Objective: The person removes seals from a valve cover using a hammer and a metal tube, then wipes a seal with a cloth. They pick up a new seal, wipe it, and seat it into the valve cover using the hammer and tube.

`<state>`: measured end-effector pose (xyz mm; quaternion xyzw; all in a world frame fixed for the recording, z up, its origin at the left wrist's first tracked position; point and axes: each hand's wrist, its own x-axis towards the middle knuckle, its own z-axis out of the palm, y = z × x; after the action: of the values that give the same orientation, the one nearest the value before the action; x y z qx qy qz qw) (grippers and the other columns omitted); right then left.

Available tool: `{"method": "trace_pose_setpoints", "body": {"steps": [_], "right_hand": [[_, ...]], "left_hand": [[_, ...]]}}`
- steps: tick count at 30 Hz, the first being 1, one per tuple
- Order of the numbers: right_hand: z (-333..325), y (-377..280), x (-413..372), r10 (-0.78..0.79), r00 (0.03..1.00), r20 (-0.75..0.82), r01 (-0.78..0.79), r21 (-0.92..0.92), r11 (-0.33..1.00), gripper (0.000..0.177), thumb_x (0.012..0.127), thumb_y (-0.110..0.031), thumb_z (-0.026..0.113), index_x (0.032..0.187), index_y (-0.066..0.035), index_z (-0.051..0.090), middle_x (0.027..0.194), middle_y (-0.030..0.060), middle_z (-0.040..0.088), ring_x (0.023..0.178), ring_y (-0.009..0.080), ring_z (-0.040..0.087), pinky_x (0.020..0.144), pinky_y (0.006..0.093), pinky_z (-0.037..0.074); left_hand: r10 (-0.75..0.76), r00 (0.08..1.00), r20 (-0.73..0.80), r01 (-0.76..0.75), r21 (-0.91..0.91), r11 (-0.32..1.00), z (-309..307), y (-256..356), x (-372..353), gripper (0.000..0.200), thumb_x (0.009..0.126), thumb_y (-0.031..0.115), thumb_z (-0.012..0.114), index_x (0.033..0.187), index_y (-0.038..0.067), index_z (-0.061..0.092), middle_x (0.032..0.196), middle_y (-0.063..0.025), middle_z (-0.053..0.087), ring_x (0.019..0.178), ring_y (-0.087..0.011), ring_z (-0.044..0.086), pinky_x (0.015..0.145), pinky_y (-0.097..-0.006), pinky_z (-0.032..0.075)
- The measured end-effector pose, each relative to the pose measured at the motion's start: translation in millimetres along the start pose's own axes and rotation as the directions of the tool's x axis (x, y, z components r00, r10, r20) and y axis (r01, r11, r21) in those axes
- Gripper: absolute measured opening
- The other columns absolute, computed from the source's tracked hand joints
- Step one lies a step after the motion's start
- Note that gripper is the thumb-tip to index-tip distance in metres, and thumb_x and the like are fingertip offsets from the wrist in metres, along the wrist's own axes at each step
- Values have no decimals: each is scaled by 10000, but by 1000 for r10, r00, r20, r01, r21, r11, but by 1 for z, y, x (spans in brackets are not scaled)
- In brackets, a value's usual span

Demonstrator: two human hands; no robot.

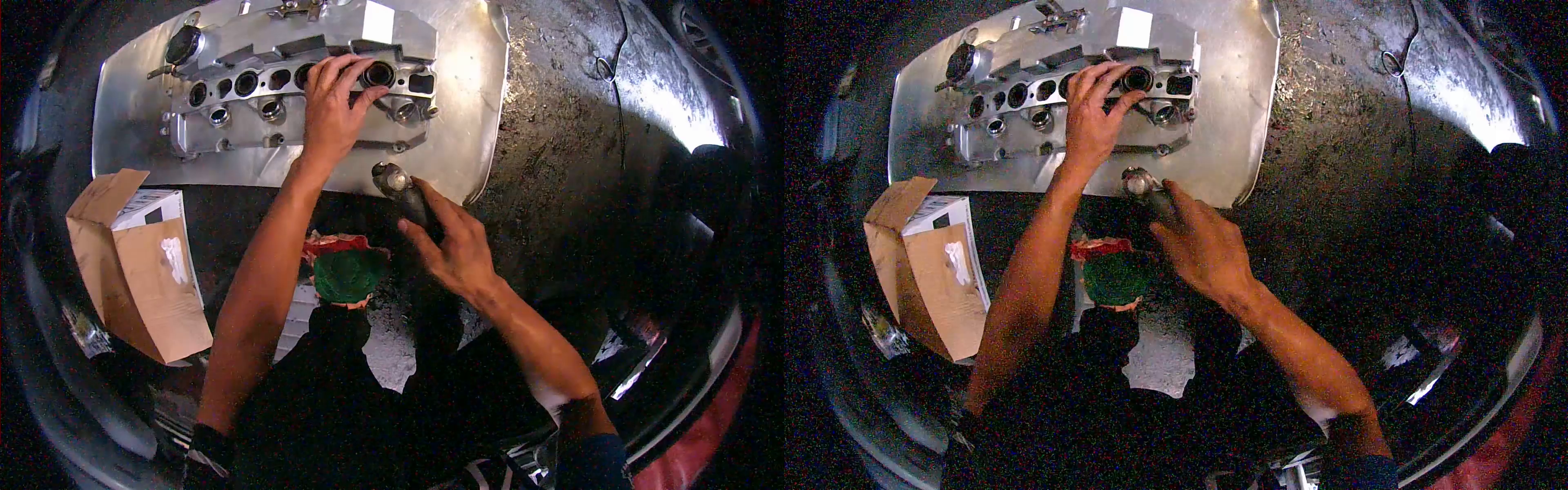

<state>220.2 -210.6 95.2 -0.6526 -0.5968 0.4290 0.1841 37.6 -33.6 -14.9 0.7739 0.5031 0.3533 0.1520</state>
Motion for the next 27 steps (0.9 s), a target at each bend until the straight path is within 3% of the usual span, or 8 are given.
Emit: {"method": "trace_pose_setpoints", "body": {"steps": [1, 4, 7, 19, 26, 27], "right_hand": [[0, -1, 0, -3, 1000, -9, 3, -6, 1000, 615, 940, -238, 782, 1467, -25, 550, 1274, 271, 691, 1134, 394, 713, 955, 439, 564], [-2, -2, 3, 23, 1000, 16, -23, -28, 999, 640, 950, -313, 734, 1491, -56, 508, 1254, 281, 682, 1126, 456, 678, 967, 519, 554], [0, 6, 6, -36, 999, -39, 35, -10, 999, 636, 946, -307, 741, 1484, -54, 516, 1252, 281, 683, 1123, 457, 680, 964, 518, 555], [-2, 1, 12, 10, 998, -66, -10, 2, 1000, 627, 940, -281, 751, 1483, -59, 527, 1291, 282, 672, 1157, 449, 678, 985, 491, 556], [-3, -2, 49, -13, 966, -257, 28, 54, 998, 595, 962, -267, 746, 1455, -2, 545, 1206, 297, 704, 1085, 431, 720, 930, 478, 566], [-4, -7, 59, -66, 949, -307, 92, 69, 993, 588, 966, -267, 744, 1452, -1, 546, 1177, 293, 713, 1064, 433, 725, 901, 474, 570]], "left_hand": [[-11, 1000, 17, 11, -2, 1000, -1, 0, 0, 470, 873, 338, 804, 1289, 134, 719, 1322, -80, 638, 1283, -330, 513, 1138, -450, 388], [-1, 1000, 21, 1, 13, 1000, 0, -1, -1, 471, 875, 344, 803, 1289, 134, 722, 1332, -79, 631, 1290, -334, 507, 1133, -454, 394], [-1, 1000, 24, 1, 5, 1000, -1, -1, -1, 469, 878, 349, 802, 1286, 132, 724, 1335, -79, 631, 1288, -336, 510, 1128, -457, 401], [-3, 1000, -13, 3, 5, 1000, 2, -6, 4, 334, 983, 322, 704, 1255, 136, 760, 1244, -78, 681, 1223, -307, 564, 1093, -449, 404], [-42, 995, -91, 38, -44, 998, 7, -3, 5, 256, 961, 292, 724, 1157, 156, 815, 1204, -53, 694, 1179, -289, 584, 1072, -427, 414], [-49, 992, -115, 42, -58, 997, 9, -4, 5, 266, 957, 323, 726, 1146, 161, 820, 1176, -55, 698, 1177, -292, 581, 1066, -425, 415]]}}
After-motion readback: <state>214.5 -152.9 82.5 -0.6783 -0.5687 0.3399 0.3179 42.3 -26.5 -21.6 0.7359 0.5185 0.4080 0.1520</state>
